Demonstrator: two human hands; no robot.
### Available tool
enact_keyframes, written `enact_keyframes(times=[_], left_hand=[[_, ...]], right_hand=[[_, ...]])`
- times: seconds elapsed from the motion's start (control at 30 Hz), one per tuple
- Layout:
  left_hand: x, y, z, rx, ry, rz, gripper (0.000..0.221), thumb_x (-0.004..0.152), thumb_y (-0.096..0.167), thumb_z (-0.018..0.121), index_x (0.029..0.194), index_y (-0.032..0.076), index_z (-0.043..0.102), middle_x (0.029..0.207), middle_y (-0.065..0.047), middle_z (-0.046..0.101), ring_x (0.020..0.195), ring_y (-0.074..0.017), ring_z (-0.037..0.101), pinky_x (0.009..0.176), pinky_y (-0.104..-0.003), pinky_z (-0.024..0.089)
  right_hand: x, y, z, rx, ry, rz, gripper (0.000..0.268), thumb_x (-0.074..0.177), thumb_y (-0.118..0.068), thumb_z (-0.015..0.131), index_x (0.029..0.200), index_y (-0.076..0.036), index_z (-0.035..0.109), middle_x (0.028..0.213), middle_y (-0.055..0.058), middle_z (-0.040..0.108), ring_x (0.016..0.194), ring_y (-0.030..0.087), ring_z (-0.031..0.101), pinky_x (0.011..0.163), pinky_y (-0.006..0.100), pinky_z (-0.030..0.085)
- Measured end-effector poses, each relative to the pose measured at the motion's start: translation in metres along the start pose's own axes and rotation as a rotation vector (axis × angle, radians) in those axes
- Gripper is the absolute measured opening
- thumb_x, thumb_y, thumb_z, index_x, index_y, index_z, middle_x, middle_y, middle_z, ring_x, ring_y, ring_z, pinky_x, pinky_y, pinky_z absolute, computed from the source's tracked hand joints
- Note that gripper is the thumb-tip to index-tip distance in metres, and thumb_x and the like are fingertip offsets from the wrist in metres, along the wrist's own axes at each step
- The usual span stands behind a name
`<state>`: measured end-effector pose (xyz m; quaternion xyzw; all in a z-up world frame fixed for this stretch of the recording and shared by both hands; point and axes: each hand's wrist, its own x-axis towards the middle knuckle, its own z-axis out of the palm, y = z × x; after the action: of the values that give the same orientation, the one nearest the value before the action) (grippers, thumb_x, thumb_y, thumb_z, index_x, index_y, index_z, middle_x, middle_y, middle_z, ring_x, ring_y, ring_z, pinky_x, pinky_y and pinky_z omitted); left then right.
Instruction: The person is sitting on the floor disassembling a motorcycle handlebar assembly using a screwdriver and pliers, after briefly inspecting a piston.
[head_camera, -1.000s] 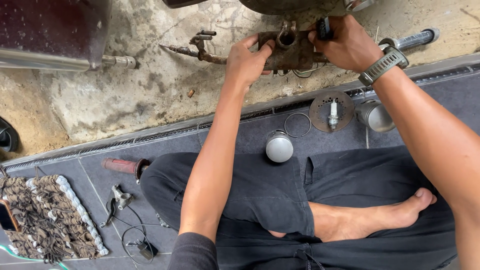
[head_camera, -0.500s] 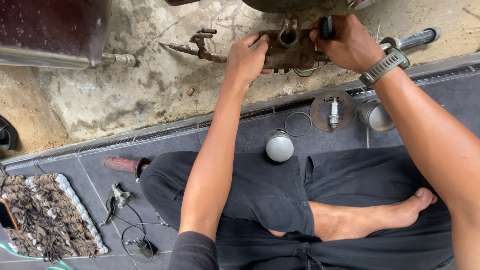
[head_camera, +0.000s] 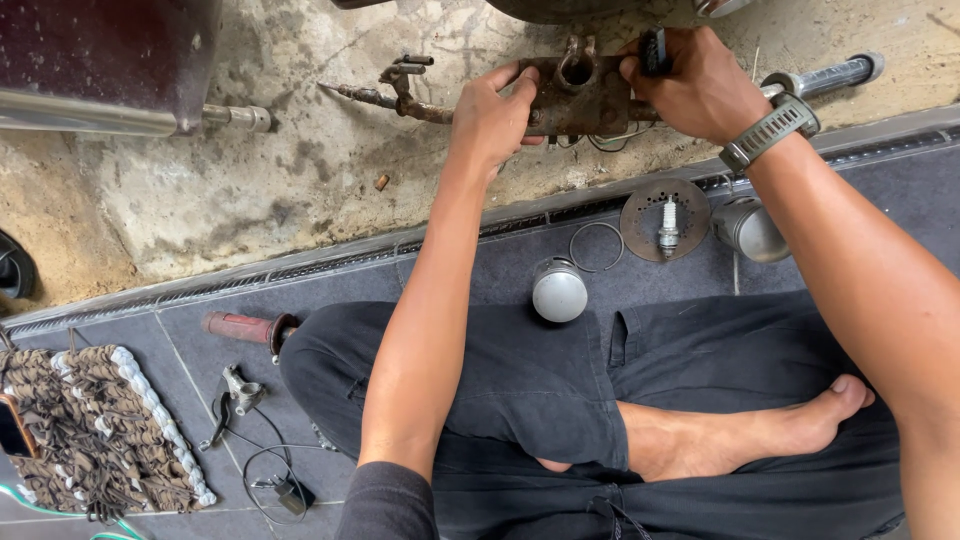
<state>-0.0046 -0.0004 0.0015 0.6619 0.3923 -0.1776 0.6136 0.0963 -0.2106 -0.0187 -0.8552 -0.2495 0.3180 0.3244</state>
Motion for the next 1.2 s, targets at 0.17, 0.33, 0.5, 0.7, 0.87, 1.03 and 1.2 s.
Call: enact_keyframes(times=[0.17,0.33,0.5,0.7,0.87,1.03,1.2], left_hand=[[-0.003,0.003,-0.002,0.003,-0.002,-0.014,0.066,0.091,0.038,0.059,0.15,0.009,0.048,0.156,-0.018,0.048,0.065,-0.0265,0.083,0.068,-0.031,0.073],[-0.001,0.002,-0.002,0.032,0.006,-0.025,0.064,0.092,0.039,0.059,0.149,0.013,0.05,0.155,-0.018,0.05,0.06,-0.0239,0.082,0.063,-0.028,0.071],[0.002,0.001,-0.013,0.053,-0.012,-0.044,0.059,0.099,0.048,0.029,0.137,0.004,0.039,0.082,-0.001,0.038,0.058,-0.0096,0.051,0.053,-0.025,0.064],[-0.017,-0.006,-0.028,-0.123,0.145,-0.238,0.059,0.099,0.043,0.031,0.143,0.004,0.037,0.101,-0.009,0.045,0.077,-0.019,0.063,0.059,-0.029,0.064],[-0.019,-0.015,-0.027,-0.211,0.131,-0.384,0.071,0.098,0.054,0.032,0.148,0.005,0.045,0.107,-0.01,0.06,0.087,-0.0208,0.067,0.072,-0.034,0.059],[-0.01,-0.026,-0.014,-0.291,0.113,-0.459,0.073,0.097,0.057,0.039,0.152,0.01,0.045,0.114,-0.01,0.071,0.08,-0.0206,0.071,0.062,-0.033,0.055],[0.019,-0.055,-0.005,-0.587,0.161,-0.4,0.036,0.102,0.038,0.055,0.106,0.005,0.068,0.103,-0.012,0.075,0.092,-0.0235,0.074,0.079,-0.037,0.059]], right_hand=[[0.0,-0.002,0.0,-0.013,-0.002,-0.023,0.023,0.111,-0.016,0.055,0.103,0.0,0.07,0.097,0.018,0.071,0.082,0.033,0.06,0.067,0.046,0.047],[0.0,0.0,0.0,-0.013,-0.019,0.053,0.032,0.114,-0.021,0.057,0.09,-0.001,0.066,0.082,0.014,0.064,0.069,0.028,0.051,0.059,0.043,0.039],[0.001,-0.002,0.0,-0.029,-0.053,0.099,0.036,0.116,-0.023,0.054,0.091,0.001,0.061,0.081,0.016,0.061,0.065,0.029,0.053,0.056,0.042,0.043],[-0.004,-0.016,-0.001,-0.013,-0.142,0.199,0.031,0.119,-0.023,0.05,0.104,0.002,0.061,0.084,0.016,0.062,0.065,0.028,0.056,0.054,0.039,0.049],[-0.004,-0.011,0.003,0.006,-0.125,0.197,0.03,0.118,-0.021,0.05,0.103,0.002,0.06,0.083,0.016,0.061,0.063,0.027,0.054,0.051,0.039,0.047],[0.001,-0.006,0.004,-0.022,-0.07,0.14,0.038,0.116,-0.021,0.054,0.084,-0.001,0.056,0.076,0.015,0.058,0.062,0.029,0.05,0.054,0.043,0.04],[-0.001,-0.013,0.004,-0.077,-0.089,0.239,0.03,0.116,-0.026,0.054,0.102,0.0,0.059,0.081,0.016,0.06,0.068,0.031,0.055,0.056,0.045,0.042]])
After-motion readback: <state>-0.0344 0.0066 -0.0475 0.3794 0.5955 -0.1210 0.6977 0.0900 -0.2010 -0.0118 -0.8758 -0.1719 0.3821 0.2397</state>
